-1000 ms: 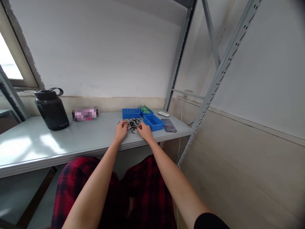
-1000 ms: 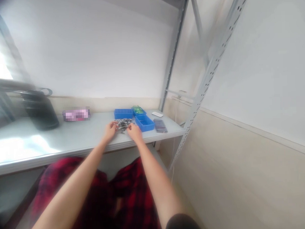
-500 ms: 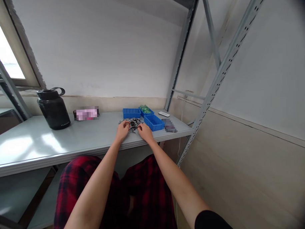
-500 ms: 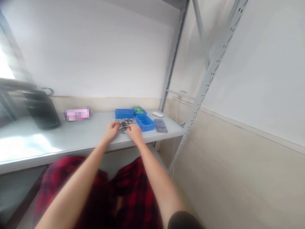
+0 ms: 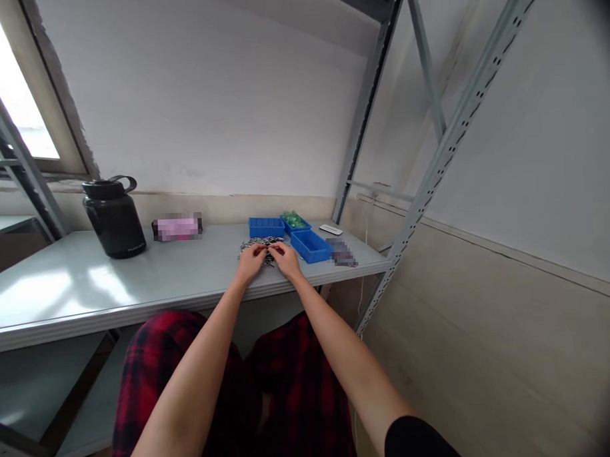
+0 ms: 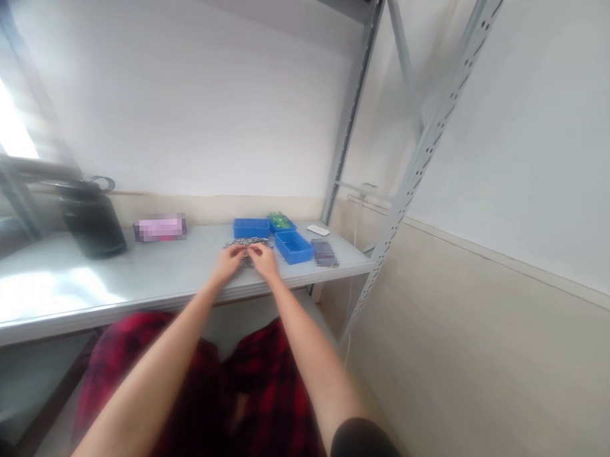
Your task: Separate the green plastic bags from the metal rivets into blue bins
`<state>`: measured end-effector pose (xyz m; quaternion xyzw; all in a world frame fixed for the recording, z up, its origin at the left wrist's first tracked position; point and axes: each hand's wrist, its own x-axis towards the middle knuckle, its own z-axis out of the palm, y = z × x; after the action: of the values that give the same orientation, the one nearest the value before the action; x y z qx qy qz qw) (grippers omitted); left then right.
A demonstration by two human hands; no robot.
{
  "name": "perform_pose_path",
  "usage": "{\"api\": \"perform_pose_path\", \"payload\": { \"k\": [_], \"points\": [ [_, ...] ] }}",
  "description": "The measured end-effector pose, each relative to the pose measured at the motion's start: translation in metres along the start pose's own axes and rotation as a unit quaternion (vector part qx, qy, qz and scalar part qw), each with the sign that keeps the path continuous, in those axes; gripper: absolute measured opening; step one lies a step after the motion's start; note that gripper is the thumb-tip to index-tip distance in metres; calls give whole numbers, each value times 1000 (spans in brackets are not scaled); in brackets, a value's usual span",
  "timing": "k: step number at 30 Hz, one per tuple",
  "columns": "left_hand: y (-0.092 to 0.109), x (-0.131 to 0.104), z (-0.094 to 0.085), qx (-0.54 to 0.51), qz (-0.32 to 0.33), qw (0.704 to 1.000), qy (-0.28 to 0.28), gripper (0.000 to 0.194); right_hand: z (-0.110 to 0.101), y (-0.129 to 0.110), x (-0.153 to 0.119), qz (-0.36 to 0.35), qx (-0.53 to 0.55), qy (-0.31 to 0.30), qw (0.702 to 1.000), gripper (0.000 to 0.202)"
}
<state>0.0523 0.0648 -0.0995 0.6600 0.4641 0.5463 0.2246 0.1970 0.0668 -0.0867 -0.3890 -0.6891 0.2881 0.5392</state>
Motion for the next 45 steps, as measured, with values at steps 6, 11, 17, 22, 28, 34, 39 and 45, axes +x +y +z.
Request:
{"api": "perform_pose_path", "payload": {
  "k": [6, 11, 17, 22, 28, 34, 39, 45],
  "points": [
    [0, 0, 0, -13, 9, 1000, 11, 24, -3, 6, 1, 49, 76, 5, 996, 21],
    [2, 0, -1, -20, -2, 999, 42, 24, -2, 2, -1, 82, 80, 16, 993, 24],
    [2, 1, -1, -28, -11, 998, 53, 24, -2, 2, -2, 35, -23, 42, 998, 16],
    [0, 2, -1, -22, -12, 998, 51, 24, -3, 2, -2, 32, -53, 47, 997, 17],
    [1, 2, 0, -55, -26, 997, 54, 24, -4, 3, -2, 38, -52, 52, 997, 16],
    [2, 2, -1, -52, -16, 997, 56, 29, -2, 10, 0, 44, -37, 56, 997, 17],
    [2, 2, -2, -72, -4, 996, 48, 32, -1, 12, 0, 41, -23, 38, 998, 19],
    [-2, 2, 0, -96, 2, 995, 39, 32, 0, 7, -4, 10, -40, -28, 999, 18]
  ]
}}
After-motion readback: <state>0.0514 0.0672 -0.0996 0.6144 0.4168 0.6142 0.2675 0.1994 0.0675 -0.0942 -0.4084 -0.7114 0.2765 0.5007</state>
